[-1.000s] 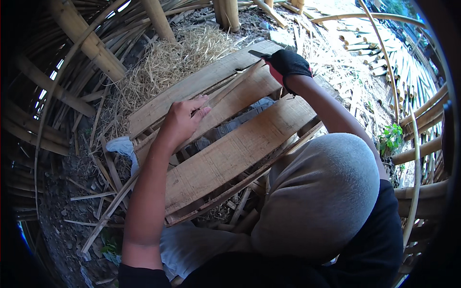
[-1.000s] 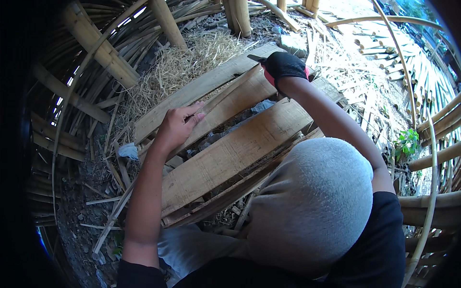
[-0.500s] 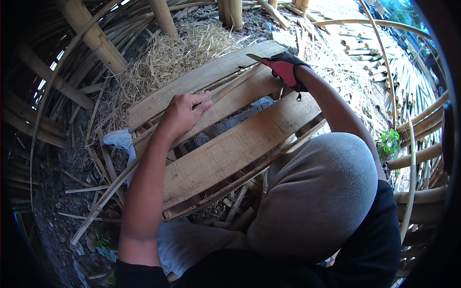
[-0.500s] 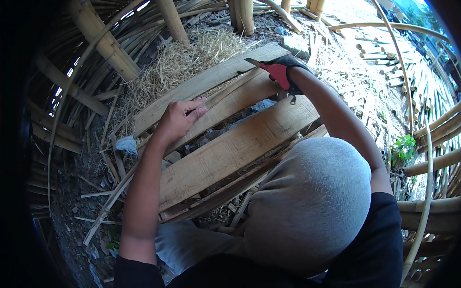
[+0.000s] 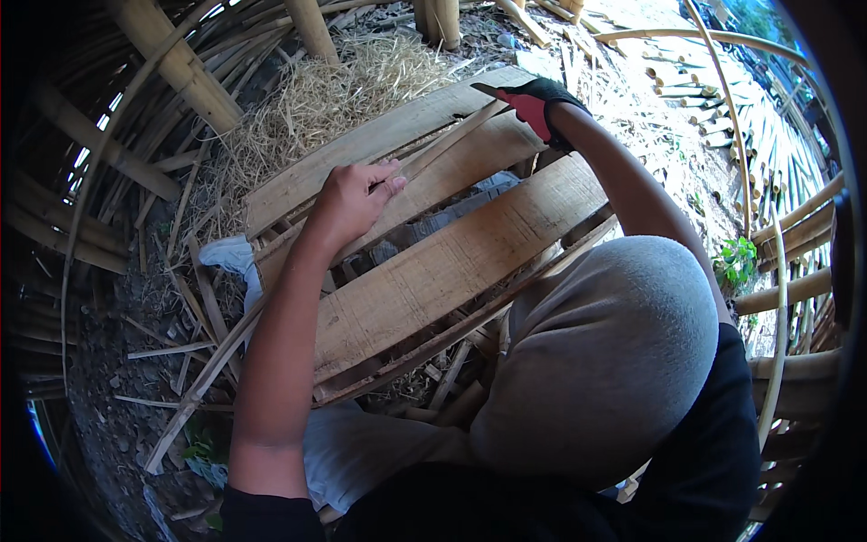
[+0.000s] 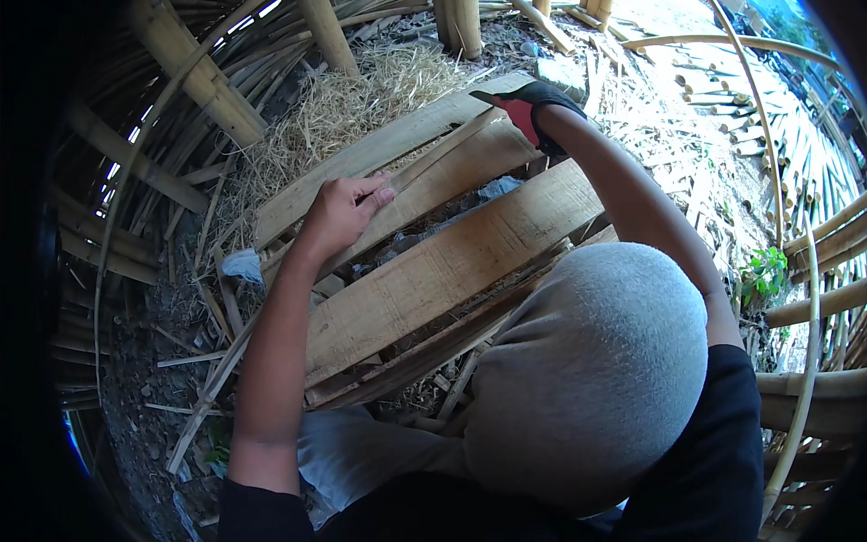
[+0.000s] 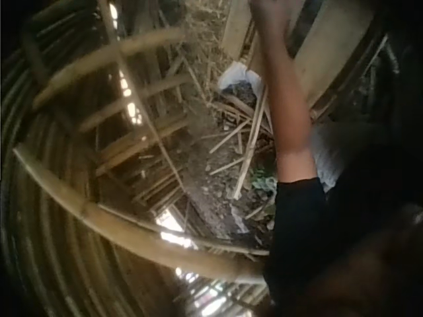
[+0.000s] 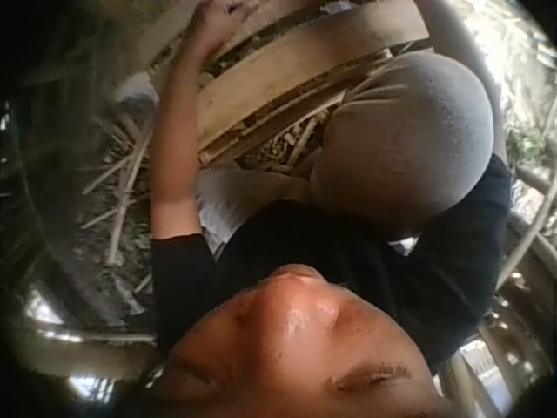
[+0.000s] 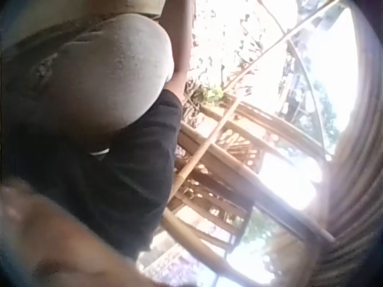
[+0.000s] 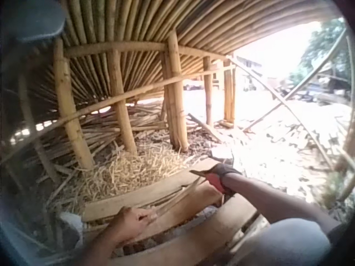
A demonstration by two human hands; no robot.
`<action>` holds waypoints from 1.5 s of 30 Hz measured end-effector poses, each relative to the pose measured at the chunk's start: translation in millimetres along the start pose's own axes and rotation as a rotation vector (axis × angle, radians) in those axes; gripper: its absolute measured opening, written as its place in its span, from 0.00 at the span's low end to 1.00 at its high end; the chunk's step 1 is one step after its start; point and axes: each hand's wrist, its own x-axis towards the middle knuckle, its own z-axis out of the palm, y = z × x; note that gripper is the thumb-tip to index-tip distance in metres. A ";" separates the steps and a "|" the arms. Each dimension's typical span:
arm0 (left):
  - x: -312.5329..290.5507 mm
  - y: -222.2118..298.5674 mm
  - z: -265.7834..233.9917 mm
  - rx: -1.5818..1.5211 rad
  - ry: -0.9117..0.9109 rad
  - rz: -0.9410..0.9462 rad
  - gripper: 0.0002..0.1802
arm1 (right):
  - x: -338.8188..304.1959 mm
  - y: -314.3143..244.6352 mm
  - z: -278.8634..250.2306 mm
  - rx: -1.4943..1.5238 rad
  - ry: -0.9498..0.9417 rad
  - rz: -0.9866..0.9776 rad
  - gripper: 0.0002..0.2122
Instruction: The person sits on the ground and uses a knife to shave and smooth a thin bamboo stick. They hold the stick with one hand and repeatedly scrape along its length with the knife in the other hand, rotating the stick to work different sides.
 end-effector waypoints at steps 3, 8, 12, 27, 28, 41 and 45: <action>-1.6 5.2 1.5 0.005 0.007 -0.024 0.21 | -7.3 1.8 13.2 -0.051 0.012 -0.080 0.23; -2.3 6.7 1.4 0.006 0.016 -0.038 0.22 | -8.8 -4.6 12.2 -0.122 0.028 -0.090 0.24; 0.5 8.9 -0.3 0.010 0.007 -0.009 0.22 | -3.1 -4.6 1.3 -0.040 -0.026 -0.014 0.27; -15.6 31.6 -13.4 0.102 0.294 0.096 0.15 | -90.4 -33.5 -36.5 0.356 0.352 -0.489 0.16; -14.9 37.7 -15.4 0.096 0.301 0.093 0.16 | -85.5 -29.3 -38.5 0.522 0.360 -0.578 0.12; -19.8 31.6 -19.3 0.120 0.036 0.017 0.24 | -85.0 -37.2 -30.3 0.141 0.217 -0.263 0.16; -22.7 36.1 -22.7 0.140 0.013 -0.024 0.24 | -107.4 -49.8 4.0 0.153 -0.005 -0.320 0.20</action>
